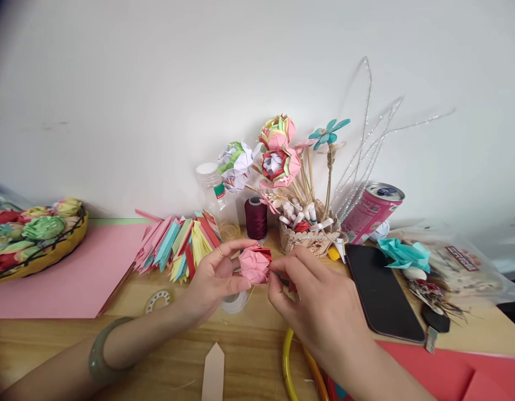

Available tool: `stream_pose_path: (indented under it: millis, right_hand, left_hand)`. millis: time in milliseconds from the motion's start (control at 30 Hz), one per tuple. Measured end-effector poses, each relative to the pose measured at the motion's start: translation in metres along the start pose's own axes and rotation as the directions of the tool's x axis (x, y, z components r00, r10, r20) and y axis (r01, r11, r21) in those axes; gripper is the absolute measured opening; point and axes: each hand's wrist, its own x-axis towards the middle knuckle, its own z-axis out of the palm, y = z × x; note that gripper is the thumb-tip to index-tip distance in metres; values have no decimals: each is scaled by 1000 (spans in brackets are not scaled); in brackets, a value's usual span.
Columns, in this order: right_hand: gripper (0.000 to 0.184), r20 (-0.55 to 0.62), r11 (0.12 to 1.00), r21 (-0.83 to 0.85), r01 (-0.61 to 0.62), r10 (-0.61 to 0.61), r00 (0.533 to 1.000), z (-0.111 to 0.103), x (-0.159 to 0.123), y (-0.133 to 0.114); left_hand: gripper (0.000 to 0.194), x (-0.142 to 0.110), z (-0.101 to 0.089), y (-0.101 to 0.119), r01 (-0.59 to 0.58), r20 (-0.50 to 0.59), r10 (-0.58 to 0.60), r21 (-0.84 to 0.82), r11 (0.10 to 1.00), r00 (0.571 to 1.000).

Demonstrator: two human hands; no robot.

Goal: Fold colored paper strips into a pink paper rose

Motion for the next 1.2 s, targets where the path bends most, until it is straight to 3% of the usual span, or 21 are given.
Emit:
stream_pose_path:
  millis: [100, 167, 233, 367, 500, 600, 767, 833, 1067, 1200]
  right_hand:
    - [9, -49, 994, -94, 49, -54, 997, 1, -3, 0]
    - [11, 20, 1000, 3, -10, 10, 1000, -1, -2, 0]
    - [14, 157, 971, 183, -154, 126, 980, -5, 3, 0]
    - [21, 417, 767, 447, -460, 276, 866, -9, 14, 5]
    - [29, 498, 640, 519, -566, 312, 809, -7, 18, 9]
    - [28, 466, 662, 526, -534, 301, 832, -6, 16, 9]
    - [16, 277, 828, 456, -326, 216, 936, -8, 9, 3]
    - [14, 241, 862, 426, -275, 185, 953, -8, 8, 2]
    - [17, 365, 781, 524, -339, 153, 918, -6, 12, 4]
    - [21, 375, 798, 493, -348, 166, 912, -6, 12, 5]
  left_hand:
    - [48, 0, 0, -1, -20, -23, 21, 40, 999, 1000]
    - [48, 0, -1, -1, -31, -23, 33, 58, 998, 999]
    - [48, 0, -1, -1, -39, -14, 40, 66, 997, 999]
    - [45, -2, 0, 1, -66, 8, 65, 80, 995, 998]
    - [44, -2, 2, 3, -114, 41, 110, 128, 985, 993]
    - [43, -2, 2, 3, -136, 50, 129, 162, 977, 990]
    - [43, -2, 1, 0, -183, 12, 184, 186, 965, 983]
    - [44, -3, 1, -1, -191, 11, 192, 183, 964, 981]
    - [44, -3, 0, -1, -196, 32, 193, 197, 961, 981]
    - [44, -1, -1, -2, -177, 24, 176, 185, 967, 984]
